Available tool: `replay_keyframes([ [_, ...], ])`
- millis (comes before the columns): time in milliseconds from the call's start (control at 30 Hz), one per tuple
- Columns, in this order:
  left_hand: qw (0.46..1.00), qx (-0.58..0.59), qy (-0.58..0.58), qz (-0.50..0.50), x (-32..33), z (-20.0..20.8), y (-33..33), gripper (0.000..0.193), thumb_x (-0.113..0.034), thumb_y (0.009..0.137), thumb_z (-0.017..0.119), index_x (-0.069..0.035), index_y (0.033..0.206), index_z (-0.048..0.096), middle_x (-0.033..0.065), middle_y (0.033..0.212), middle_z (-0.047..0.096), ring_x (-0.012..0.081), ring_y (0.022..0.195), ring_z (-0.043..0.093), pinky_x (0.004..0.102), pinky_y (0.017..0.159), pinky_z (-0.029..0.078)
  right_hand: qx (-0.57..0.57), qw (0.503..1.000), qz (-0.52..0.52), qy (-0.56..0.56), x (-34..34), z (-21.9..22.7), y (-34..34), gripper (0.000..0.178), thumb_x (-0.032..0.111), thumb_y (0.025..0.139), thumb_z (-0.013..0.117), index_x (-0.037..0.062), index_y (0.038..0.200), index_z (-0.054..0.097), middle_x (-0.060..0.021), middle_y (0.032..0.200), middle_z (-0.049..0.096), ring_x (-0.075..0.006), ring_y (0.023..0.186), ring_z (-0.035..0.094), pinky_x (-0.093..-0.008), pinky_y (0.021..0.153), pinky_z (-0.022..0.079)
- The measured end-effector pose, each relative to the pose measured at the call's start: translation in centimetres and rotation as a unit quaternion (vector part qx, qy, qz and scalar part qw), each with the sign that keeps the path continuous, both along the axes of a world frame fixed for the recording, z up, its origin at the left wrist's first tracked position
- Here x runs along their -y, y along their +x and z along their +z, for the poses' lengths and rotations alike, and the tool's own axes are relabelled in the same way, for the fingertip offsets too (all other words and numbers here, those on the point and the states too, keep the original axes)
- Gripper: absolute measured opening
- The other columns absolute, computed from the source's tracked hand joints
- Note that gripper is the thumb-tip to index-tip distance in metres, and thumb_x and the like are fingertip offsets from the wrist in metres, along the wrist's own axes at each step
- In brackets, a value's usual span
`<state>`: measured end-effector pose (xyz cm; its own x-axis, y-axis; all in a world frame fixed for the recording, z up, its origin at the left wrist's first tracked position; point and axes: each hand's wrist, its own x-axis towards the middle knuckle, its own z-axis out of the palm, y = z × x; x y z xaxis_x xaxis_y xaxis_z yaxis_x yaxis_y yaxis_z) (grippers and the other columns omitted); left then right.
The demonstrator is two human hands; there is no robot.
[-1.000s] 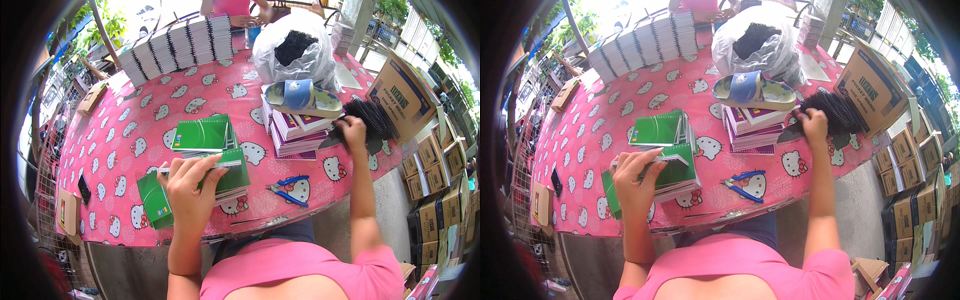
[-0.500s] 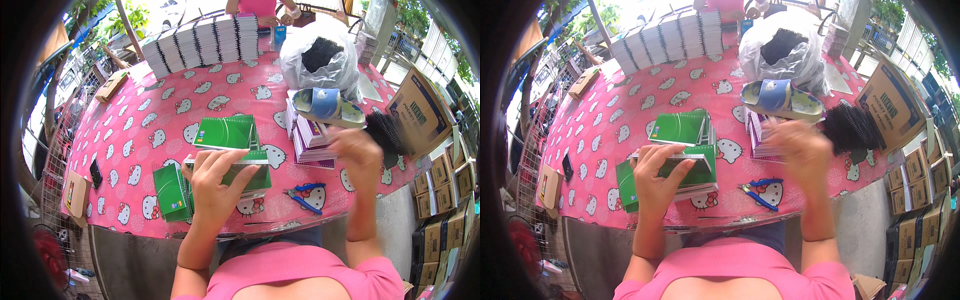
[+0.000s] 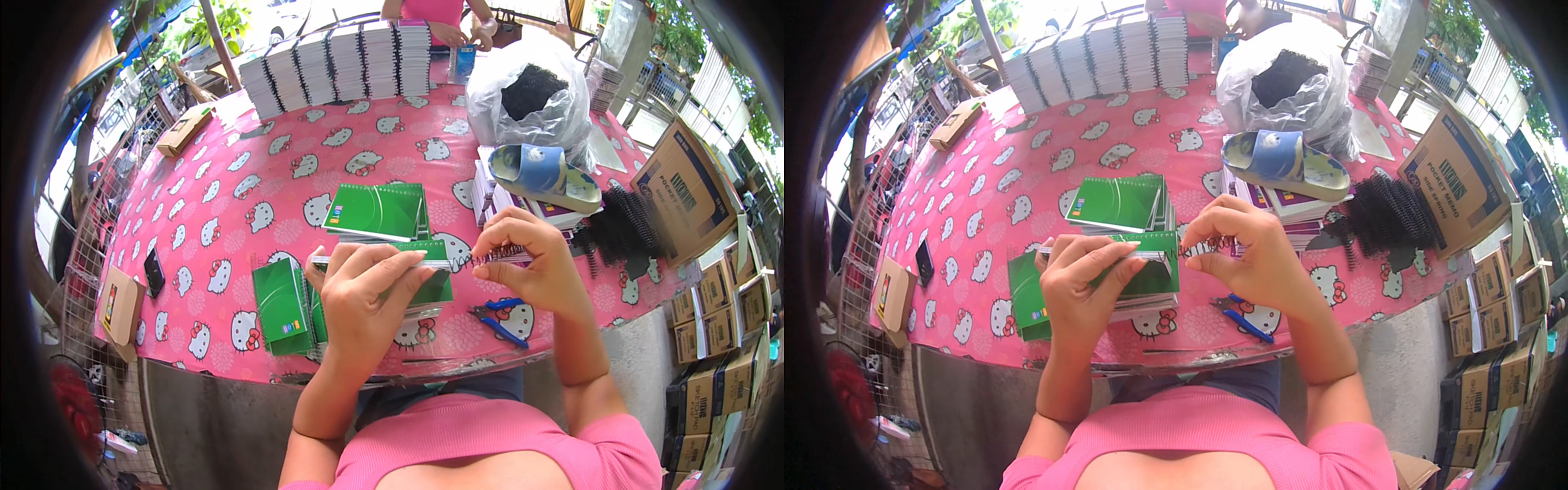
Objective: The person assembles notebooks by threading a spiral wire into a stack of notebook pages and covers by hand, then uses pliers to trim and secure the ends of the wire.
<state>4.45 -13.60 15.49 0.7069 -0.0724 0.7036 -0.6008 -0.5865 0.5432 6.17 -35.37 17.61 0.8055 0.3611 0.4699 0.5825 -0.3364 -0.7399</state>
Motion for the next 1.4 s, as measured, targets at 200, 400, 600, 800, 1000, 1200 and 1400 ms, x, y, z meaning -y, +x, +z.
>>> replay_keyframes([
  [200, 0.999, 0.009, 0.021, 0.025, 0.1, 0.0, -0.2, 0.019, -0.014, 0.069, 0.081, -0.006, 0.085, 0.074, 0.0026, 0.079, 0.067, 0.0167, 0.077, 0.056, 0.0304, 0.075, 0.039, -0.083, 0.995, 0.035, -0.041, -0.1, 0.6, -0.2, 0.018, 0.008, 0.080, 0.070, 0.0010, 0.096, 0.066, -0.0086, 0.086, 0.062, -0.0177, 0.077, 0.061, -0.0295, 0.066, 0.047],
  [400, 0.998, -0.004, 0.030, 0.046, 0.1, -0.4, -0.2, 0.019, -0.024, 0.071, 0.079, -0.012, 0.085, 0.073, -0.0001, 0.083, 0.067, 0.0170, 0.083, 0.057, 0.0346, 0.087, 0.032, -0.009, 0.998, 0.025, -0.050, -0.8, -0.6, 0.3, 0.022, 0.011, 0.082, 0.070, 0.0011, 0.101, 0.066, -0.0100, 0.085, 0.062, -0.0192, 0.075, 0.061, -0.0300, 0.065, 0.047],
  [600, 0.998, 0.008, 0.031, 0.046, 0.1, -0.1, -0.3, 0.024, -0.017, 0.066, 0.083, -0.008, 0.086, 0.073, 0.0028, 0.084, 0.069, 0.0177, 0.082, 0.058, 0.0328, 0.080, 0.039, 0.004, 0.998, -0.014, -0.058, -1.5, -0.2, -0.7, 0.019, 0.006, 0.081, 0.068, 0.0006, 0.099, 0.065, -0.0128, 0.085, 0.062, -0.0228, 0.075, 0.063, -0.0327, 0.067, 0.049],
  [800, 0.999, -0.003, 0.024, 0.046, 0.1, -0.3, -0.4, 0.023, -0.016, 0.065, 0.082, -0.008, 0.085, 0.073, 0.0028, 0.085, 0.069, 0.0179, 0.083, 0.058, 0.0325, 0.081, 0.038, -0.063, 0.998, 0.014, -0.028, -1.6, 0.0, -0.5, 0.014, 0.006, 0.079, 0.069, 0.0011, 0.092, 0.063, -0.0118, 0.078, 0.058, -0.0237, 0.071, 0.061, -0.0336, 0.064, 0.048],
  [1000, 0.998, -0.004, 0.042, 0.041, 0.1, 0.0, -0.5, 0.021, -0.017, 0.068, 0.080, -0.010, 0.086, 0.073, 0.0013, 0.084, 0.068, 0.0177, 0.083, 0.058, 0.0337, 0.084, 0.034, 0.111, 0.989, -0.036, -0.092, -2.5, -0.8, -0.5, 0.014, 0.012, 0.084, 0.066, 0.0042, 0.093, 0.059, -0.0105, 0.080, 0.054, -0.0285, 0.071, 0.061, -0.0380, 0.059, 0.047],
  [1200, 0.997, 0.003, 0.057, 0.048, 0.0, -0.3, -0.5, 0.021, -0.018, 0.070, 0.078, -0.013, 0.089, 0.073, 0.0009, 0.085, 0.067, 0.0190, 0.084, 0.058, 0.0345, 0.083, 0.036, 0.137, 0.981, -0.041, -0.128, -3.2, -0.4, -0.8, 0.018, 0.015, 0.084, 0.066, 0.0067, 0.097, 0.057, -0.0093, 0.088, 0.055, -0.0305, 0.074, 0.060, -0.0404, 0.058, 0.048],
  [1400, 0.999, -0.004, 0.030, 0.043, 0.2, -0.3, -0.6, 0.022, -0.012, 0.067, 0.078, -0.011, 0.089, 0.074, 0.0007, 0.087, 0.069, 0.0167, 0.082, 0.058, 0.0320, 0.084, 0.036, 0.137, 0.979, -0.091, -0.117, -3.8, -0.9, -0.9, 0.014, 0.017, 0.084, 0.066, 0.0063, 0.091, 0.059, -0.0097, 0.084, 0.055, -0.0304, 0.072, 0.060, -0.0400, 0.057, 0.047],
])
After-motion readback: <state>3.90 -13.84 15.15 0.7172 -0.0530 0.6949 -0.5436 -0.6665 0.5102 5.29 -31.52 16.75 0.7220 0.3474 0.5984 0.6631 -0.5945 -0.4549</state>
